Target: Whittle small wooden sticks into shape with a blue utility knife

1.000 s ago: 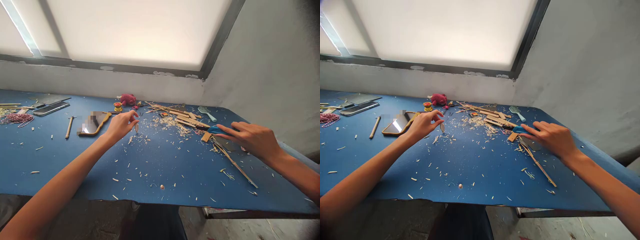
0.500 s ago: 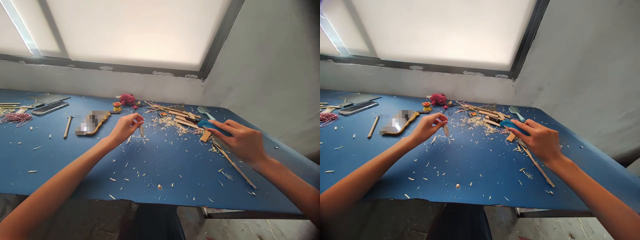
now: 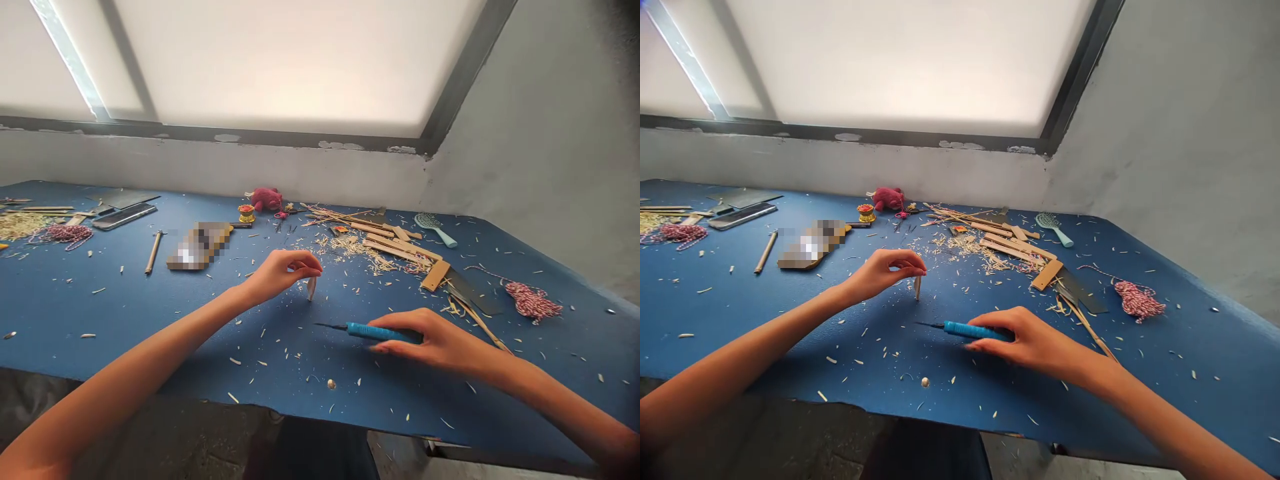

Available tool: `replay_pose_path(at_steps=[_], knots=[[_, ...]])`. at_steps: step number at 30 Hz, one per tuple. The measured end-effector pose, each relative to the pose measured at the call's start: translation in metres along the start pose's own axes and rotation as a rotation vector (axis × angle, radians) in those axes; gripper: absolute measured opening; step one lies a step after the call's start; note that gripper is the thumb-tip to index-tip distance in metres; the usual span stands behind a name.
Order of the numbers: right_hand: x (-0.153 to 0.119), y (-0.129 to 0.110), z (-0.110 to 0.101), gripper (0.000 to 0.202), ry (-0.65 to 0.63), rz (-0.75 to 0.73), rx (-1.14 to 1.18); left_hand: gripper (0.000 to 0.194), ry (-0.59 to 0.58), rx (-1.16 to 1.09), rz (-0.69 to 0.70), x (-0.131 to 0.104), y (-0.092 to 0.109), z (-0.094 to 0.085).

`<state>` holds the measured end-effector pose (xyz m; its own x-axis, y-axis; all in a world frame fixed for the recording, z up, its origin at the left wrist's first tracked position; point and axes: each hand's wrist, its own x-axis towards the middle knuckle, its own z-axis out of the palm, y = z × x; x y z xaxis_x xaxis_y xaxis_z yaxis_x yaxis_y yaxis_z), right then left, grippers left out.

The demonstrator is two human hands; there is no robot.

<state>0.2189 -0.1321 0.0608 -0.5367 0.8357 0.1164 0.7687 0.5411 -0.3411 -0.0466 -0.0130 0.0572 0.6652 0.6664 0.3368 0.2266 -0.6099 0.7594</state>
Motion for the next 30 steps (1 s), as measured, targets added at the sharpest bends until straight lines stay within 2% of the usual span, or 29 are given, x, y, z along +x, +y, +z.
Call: replay_pose_path(at_steps=[3,5,8,11,19,25,30], knots=[[0.006,0.002,0.003,0.040,0.053,-0.124,-0.127,0.019,-0.055,-0.045,-0.014,0.000,0.003,-0.002],[0.010,0.003,0.005,0.045,0.107,-0.175,-0.324,0.019,-0.078,-0.062,-0.030,0.000,0.004,-0.005],[0.017,0.002,0.006,0.052,0.138,-0.242,-0.599,0.018,-0.083,-0.063,-0.033,0.001,0.004,-0.008],[0.022,-0.001,0.006,0.061,0.168,-0.278,-0.708,0.017,-0.070,-0.034,-0.014,0.001,0.003,-0.010],[0.024,0.003,0.016,0.063,0.239,-0.294,-0.773,0.016,-0.047,0.036,-0.012,0.000,0.004,-0.007],[0.018,0.011,0.028,0.060,0.163,-0.282,-0.621,0.014,-0.038,0.067,0.019,0.001,0.003,-0.003],[0.016,0.010,0.034,0.057,0.153,-0.269,-0.549,0.014,-0.023,0.122,0.044,0.001,0.004,0.000]])
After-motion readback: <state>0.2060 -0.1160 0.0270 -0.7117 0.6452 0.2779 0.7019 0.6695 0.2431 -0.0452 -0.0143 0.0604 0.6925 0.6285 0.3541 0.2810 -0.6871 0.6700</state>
